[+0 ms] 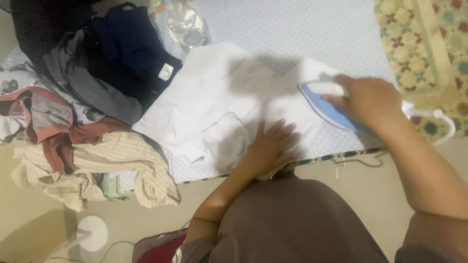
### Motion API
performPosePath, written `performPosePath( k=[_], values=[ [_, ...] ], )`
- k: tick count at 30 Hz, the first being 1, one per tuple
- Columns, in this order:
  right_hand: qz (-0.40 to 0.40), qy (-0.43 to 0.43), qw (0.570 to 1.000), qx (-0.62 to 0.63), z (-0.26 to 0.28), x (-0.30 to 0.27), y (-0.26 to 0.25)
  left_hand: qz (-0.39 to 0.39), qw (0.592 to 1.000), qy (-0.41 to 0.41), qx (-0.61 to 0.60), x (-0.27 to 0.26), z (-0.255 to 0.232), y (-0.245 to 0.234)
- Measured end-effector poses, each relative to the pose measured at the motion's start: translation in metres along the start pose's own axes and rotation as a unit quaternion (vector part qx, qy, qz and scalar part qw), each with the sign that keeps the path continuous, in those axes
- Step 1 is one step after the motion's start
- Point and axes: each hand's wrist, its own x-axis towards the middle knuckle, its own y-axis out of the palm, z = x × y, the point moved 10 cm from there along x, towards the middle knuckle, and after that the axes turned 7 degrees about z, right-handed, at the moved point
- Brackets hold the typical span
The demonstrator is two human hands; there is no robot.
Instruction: Ironing a white t-shirt on an ironing board using an iron and a water spray bottle.
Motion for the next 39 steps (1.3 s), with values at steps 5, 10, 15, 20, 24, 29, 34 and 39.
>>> performPosePath(
  k=[5,10,15,20,24,29,34,39],
  values=[
    [0.017,0.031,0.999,0.005,0.017,0.004,-0.008,0.018,0.999,-0.011,-0.034,0.001,0.002,0.001],
    [-0.078,0.016,0.997,0.004,0.031,0.048,-0.017,0.014,1.0,-0.009,-0.018,0.003,0.005,0.005],
    [-0.139,-0.038,0.99,-0.005,0.029,0.032,-0.022,-0.005,0.999,-0.006,-0.036,-0.005,0.002,0.002],
    [-0.064,-0.03,0.997,0.009,0.008,0.0,-0.007,0.003,0.999,-0.015,-0.028,0.0,0.001,-0.004],
    [-0.018,0.029,0.999,0.01,0.012,0.003,-0.013,-0.001,0.999,-0.013,-0.038,0.0,0.003,-0.001],
    [-0.042,0.059,0.996,0.051,0.013,0.041,-0.022,0.0,0.999,-0.022,-0.029,0.002,0.005,0.003],
    [-0.153,0.005,0.988,0.013,0.01,0.056,-0.035,-0.001,0.998,-0.037,-0.056,-0.002,0.006,0.002],
    [-0.095,-0.057,0.994,-0.01,0.019,0.021,-0.021,0.015,0.999,-0.026,-0.028,0.0,0.008,0.005]
  ],
)
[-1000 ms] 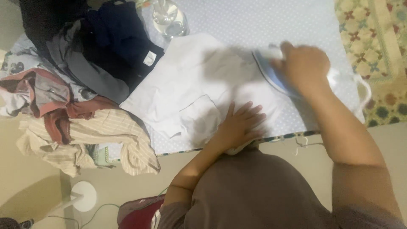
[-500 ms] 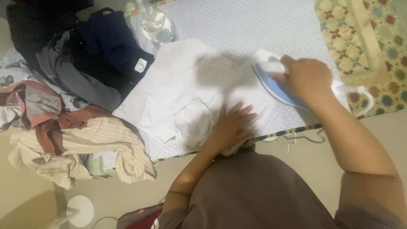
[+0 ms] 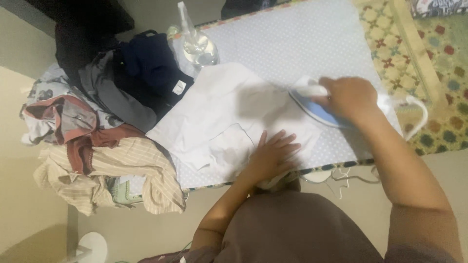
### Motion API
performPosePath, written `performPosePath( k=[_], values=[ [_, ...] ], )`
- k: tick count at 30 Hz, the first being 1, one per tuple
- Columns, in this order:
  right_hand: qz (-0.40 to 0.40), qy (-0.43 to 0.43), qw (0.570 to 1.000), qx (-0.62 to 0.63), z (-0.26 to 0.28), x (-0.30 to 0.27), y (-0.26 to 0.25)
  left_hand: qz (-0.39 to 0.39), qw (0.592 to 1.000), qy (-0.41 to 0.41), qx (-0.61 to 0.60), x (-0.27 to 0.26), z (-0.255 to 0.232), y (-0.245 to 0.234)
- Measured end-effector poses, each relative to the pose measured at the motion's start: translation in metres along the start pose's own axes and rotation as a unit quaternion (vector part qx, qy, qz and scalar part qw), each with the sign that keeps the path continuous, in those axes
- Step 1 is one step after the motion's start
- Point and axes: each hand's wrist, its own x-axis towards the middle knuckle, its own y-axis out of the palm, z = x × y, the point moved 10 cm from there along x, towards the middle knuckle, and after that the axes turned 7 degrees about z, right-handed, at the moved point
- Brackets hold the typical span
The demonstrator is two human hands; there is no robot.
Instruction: Ironing a white t-shirt on an ironing board using an iron and a water spray bottle.
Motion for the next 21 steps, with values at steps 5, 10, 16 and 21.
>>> performPosePath(
  k=[5,10,16,21],
  values=[
    [-0.009,0.026,1.0,0.0,0.002,0.003,-0.001,-0.01,1.0,0.004,-0.012,0.001,0.001,-0.001],
    [-0.067,0.073,0.995,0.016,-0.01,0.048,-0.006,-0.008,1.0,0.009,0.02,0.001,-0.002,0.001],
    [-0.045,0.056,0.997,0.027,-0.007,0.032,-0.011,0.023,0.999,0.0,0.03,0.007,0.0,0.004],
    [0.038,0.054,0.998,0.019,-0.007,-0.013,0.007,0.006,1.0,0.014,0.003,0.0,-0.003,-0.004]
  ],
)
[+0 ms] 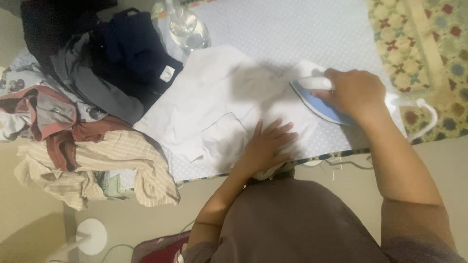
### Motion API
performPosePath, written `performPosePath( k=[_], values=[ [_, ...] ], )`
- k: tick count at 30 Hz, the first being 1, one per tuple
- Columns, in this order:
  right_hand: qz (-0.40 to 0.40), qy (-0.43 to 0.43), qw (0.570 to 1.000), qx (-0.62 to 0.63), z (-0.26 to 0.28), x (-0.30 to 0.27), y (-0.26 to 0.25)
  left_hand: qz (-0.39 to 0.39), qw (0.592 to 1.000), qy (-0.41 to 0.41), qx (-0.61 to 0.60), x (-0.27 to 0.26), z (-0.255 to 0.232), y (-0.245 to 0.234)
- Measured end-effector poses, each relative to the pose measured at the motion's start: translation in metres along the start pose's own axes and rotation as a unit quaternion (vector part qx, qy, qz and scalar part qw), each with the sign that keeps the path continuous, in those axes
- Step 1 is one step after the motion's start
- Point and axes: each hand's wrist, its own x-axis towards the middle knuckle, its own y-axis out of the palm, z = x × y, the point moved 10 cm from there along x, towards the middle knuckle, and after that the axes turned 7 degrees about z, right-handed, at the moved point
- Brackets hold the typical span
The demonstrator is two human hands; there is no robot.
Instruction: Ironing a white t-shirt on an ironing board using an iron and a water spray bottle.
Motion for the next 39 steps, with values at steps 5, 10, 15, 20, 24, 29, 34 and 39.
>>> performPosePath(
  k=[5,10,15,20,24,29,34,39],
  values=[
    [-0.027,0.004,1.0,-0.012,0.001,0.016,0.007,-0.005,1.0,-0.002,-0.011,-0.001,0.0,-0.001],
    [-0.133,-0.027,0.99,-0.043,0.001,0.071,-0.009,-0.009,1.0,-0.002,0.012,0.002,0.001,0.002],
    [-0.089,-0.045,0.995,-0.028,0.004,0.05,-0.008,0.0,1.0,-0.016,0.017,0.001,-0.001,0.003],
    [0.006,-0.024,0.999,-0.022,0.007,0.004,0.003,-0.004,1.0,-0.008,0.03,0.002,0.001,0.004],
    [-0.005,-0.007,1.0,-0.02,0.007,0.012,0.001,0.0,1.0,-0.018,0.0,0.002,0.003,0.003],
    [-0.08,-0.008,0.997,-0.022,-0.012,0.055,0.0,0.025,0.999,-0.015,0.022,0.006,0.002,0.011],
    [-0.149,0.024,0.988,-0.039,-0.069,0.074,0.003,0.018,0.999,-0.031,-0.007,0.003,0.001,0.003],
    [-0.225,0.079,0.971,0.028,-0.168,0.037,-0.012,0.004,1.0,-0.023,-0.007,0.0,-0.001,0.004]
  ],
)
